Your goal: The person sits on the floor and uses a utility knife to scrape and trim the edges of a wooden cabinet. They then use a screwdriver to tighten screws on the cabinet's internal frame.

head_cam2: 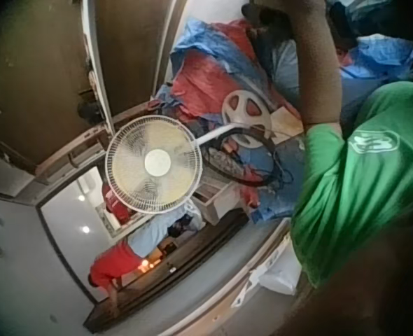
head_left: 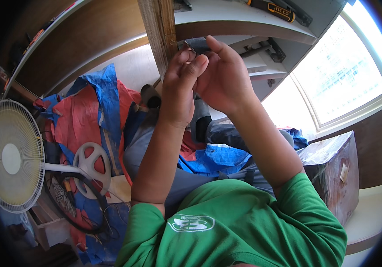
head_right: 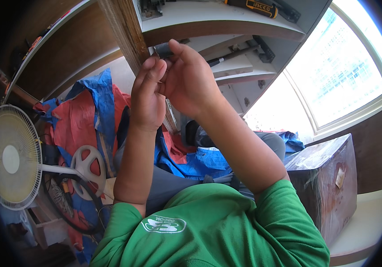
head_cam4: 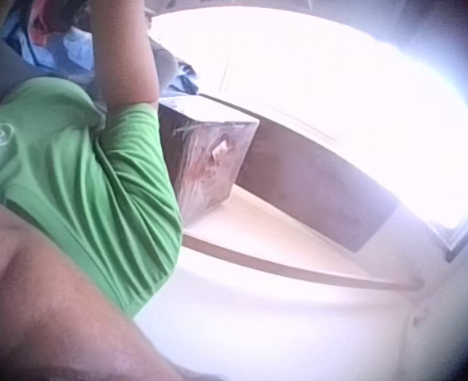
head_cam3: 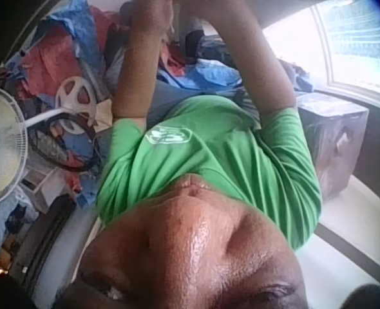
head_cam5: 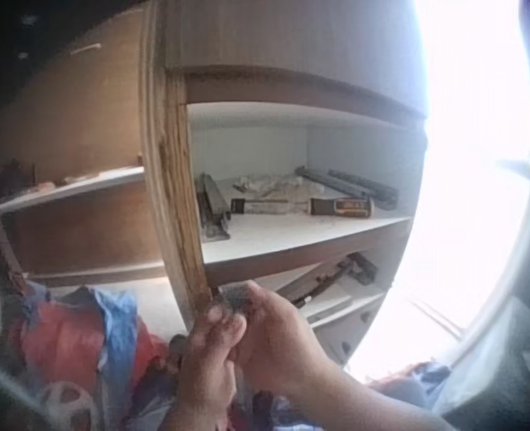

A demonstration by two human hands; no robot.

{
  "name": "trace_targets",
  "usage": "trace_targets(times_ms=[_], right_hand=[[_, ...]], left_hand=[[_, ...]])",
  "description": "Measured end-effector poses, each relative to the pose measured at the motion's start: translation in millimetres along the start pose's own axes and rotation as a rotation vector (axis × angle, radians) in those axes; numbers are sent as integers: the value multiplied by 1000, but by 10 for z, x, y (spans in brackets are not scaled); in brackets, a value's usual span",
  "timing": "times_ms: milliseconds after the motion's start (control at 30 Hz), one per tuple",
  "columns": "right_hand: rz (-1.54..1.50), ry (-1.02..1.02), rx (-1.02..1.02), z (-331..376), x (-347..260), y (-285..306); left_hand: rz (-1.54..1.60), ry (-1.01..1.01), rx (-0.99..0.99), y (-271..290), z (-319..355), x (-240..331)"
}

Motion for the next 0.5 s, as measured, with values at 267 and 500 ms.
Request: trace_targets(times_ms=[267, 500], right_hand=[[63, -46, 19, -68, 150, 28], [64, -26, -18, -75, 93, -67]], left_hand=[[-45, 103, 75, 76, 76, 112], [-94, 49, 91, 269, 94, 108]])
Point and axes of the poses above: each hand's wrist, its own z-axis away from the middle knuckle, its own y-axis out of the back of the hand, x = y × z, the point moved 6 cm from there along -z, towards the middle knuckle, and after that the axes turned 15 degrees about -z, right-handed, at the moved point
